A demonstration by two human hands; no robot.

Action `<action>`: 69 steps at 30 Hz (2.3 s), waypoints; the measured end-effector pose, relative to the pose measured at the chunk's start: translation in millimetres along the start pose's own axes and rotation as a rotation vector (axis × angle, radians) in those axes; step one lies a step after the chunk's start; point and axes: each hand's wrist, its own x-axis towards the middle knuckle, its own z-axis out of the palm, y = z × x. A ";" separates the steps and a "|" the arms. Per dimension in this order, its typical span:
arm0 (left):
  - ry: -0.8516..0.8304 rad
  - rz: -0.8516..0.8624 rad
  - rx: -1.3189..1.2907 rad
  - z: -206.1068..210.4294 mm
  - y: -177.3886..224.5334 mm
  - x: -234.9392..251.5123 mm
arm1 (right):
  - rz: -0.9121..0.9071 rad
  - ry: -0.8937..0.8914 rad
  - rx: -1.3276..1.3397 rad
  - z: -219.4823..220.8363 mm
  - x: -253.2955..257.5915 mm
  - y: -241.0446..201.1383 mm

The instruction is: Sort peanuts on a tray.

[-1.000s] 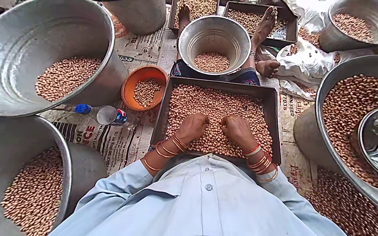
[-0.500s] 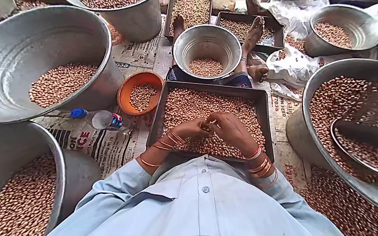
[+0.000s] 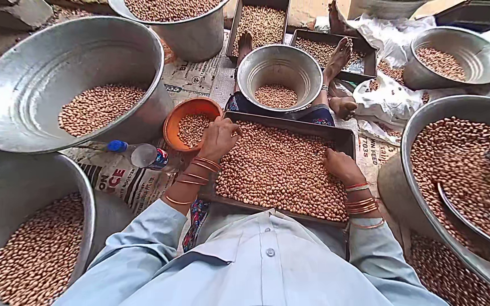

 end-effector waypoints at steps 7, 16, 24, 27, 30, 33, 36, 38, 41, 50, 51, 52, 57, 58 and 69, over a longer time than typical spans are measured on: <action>-0.144 0.016 0.068 39.4 7.4 7.3 | -0.215 -0.132 0.166 8.5 -38.6 -54.2; -0.049 0.043 -0.192 50.3 -13.9 -4.2 | -0.547 0.342 0.571 -50.4 -31.8 -14.9; -0.222 0.004 -0.579 34.9 24.9 20.5 | -0.648 0.124 0.008 -63.0 27.9 5.7; -0.233 0.157 -0.373 41.3 82.8 20.0 | -0.652 0.081 -0.094 -65.6 44.5 2.6; -0.265 0.211 -0.169 78.7 114.3 38.7 | -0.631 0.118 -0.138 -68.0 68.1 6.8; -0.328 0.191 -0.038 109.5 121.4 51.3 | -0.626 0.118 -0.149 -60.2 83.7 13.0; -0.369 0.181 -0.045 117.0 122.2 55.5 | -0.674 0.121 -0.187 -52.2 79.8 12.6; -0.345 0.158 -0.160 113.3 113.7 54.2 | -0.688 0.103 -0.218 -47.7 75.2 7.9; -0.262 -0.012 -0.543 85.9 84.3 51.0 | -0.653 0.046 -0.306 -48.4 70.5 -2.0; -0.130 0.118 -0.119 79.9 81.9 43.3 | -0.624 0.067 -0.292 -46.4 63.7 -6.2; -0.134 0.141 -0.079 84.5 85.1 44.2 | -0.625 0.076 -0.278 -45.8 63.7 -5.1; -0.143 0.153 -0.051 88.4 86.7 44.7 | -0.621 0.083 -0.271 -45.3 63.6 -4.3; -0.148 0.107 -0.103 79.3 79.8 41.8 | -0.605 0.041 -0.232 -45.1 71.8 0.9; -0.117 0.071 -0.114 70.6 70.8 39.8 | -0.629 0.036 -0.188 -45.5 78.0 5.3; -0.060 0.074 0.069 35.4 56.0 52.2 | -0.667 -0.087 0.198 -73.0 91.0 7.4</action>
